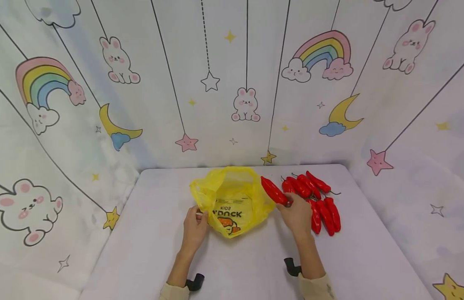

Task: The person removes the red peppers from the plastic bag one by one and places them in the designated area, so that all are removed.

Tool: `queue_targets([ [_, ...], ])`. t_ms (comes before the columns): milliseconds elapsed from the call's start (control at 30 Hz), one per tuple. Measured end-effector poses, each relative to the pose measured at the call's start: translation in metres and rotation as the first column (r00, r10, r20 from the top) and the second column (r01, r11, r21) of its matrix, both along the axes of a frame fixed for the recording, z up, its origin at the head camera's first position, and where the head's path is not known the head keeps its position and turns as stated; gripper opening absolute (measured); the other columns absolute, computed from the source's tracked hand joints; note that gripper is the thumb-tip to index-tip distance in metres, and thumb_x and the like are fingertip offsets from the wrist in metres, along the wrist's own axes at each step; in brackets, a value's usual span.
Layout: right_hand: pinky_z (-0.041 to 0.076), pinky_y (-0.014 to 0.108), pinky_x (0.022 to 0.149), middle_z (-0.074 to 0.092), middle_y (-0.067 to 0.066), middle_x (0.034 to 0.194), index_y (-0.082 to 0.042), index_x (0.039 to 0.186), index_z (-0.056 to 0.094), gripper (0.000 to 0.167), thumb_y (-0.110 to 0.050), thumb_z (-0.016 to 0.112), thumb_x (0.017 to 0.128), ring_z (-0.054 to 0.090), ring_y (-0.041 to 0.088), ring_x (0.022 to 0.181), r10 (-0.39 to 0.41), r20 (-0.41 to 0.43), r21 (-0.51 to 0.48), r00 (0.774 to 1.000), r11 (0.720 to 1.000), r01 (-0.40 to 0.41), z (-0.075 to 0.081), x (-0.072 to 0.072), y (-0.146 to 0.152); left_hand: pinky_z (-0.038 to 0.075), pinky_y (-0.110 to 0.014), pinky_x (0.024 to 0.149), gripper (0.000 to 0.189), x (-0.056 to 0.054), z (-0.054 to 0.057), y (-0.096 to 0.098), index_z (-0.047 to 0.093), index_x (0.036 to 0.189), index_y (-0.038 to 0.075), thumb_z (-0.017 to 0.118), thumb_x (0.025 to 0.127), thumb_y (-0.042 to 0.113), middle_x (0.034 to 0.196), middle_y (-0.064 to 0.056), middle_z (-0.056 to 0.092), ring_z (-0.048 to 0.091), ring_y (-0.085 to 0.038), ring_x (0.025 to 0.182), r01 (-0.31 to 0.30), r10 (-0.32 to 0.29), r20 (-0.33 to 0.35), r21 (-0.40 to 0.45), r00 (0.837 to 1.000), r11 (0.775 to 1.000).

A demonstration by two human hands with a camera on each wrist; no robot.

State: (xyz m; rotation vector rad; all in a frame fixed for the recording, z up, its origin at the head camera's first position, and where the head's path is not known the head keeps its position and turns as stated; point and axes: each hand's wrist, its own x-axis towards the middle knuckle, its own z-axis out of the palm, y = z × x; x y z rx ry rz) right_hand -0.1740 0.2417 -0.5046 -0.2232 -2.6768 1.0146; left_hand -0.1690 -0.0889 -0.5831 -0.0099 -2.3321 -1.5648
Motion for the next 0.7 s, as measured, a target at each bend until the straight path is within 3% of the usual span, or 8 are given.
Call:
queue_targets([
  [267,0.058,0.038,0.068,0.074,0.022,0.112,0.001,0.131,0.069,0.054,-0.024,0.087,0.086,0.072,0.035,0.088,-0.07,-0.075,0.007,0.995,0.997,0.07,-0.014,0.015,0.016,0.054,-0.024,0.068,0.029,0.0,0.0,-0.001,0.063,0.131,0.003,0.064,0.103,0.011,0.108,-0.007,0.059,0.059,-0.014,0.081,0.008,-0.008,0.014,-0.002,1.0,1.0],
  [400,0.05,0.032,0.065,0.075,0.022,0.107,0.001,0.132,0.069,0.056,-0.025,0.088,0.085,0.068,0.033,0.086,-0.117,-0.049,0.012,0.992,0.993,0.118,-0.022,0.022,0.026,0.054,-0.024,0.068,0.029,0.001,0.001,0.0,0.063,0.131,0.002,0.065,0.103,0.012,0.108,-0.007,0.059,0.059,-0.014,0.081,0.008,-0.008,0.027,-0.002,1.0,1.0],
  [600,0.059,0.05,0.076,0.074,0.025,0.105,0.004,0.131,0.068,0.058,-0.023,0.087,0.084,0.068,0.036,0.085,-0.188,-0.003,0.0,0.982,0.982,0.188,-0.034,0.032,0.038,0.054,-0.024,0.067,0.029,0.001,0.002,0.0,0.062,0.13,0.001,0.064,0.103,0.011,0.107,-0.007,0.059,0.059,-0.014,0.081,0.01,-0.01,0.023,-0.003,1.0,1.0],
  [700,0.058,0.061,0.084,0.074,0.027,0.106,0.006,0.131,0.067,0.058,-0.02,0.086,0.084,0.069,0.043,0.093,-0.215,-0.008,-0.009,0.977,0.977,0.215,-0.04,0.035,0.044,0.053,-0.024,0.067,0.029,0.001,0.001,0.0,0.062,0.13,0.001,0.064,0.103,0.011,0.108,-0.008,0.059,0.058,-0.013,0.081,0.01,-0.01,0.018,-0.005,1.0,1.0],
])
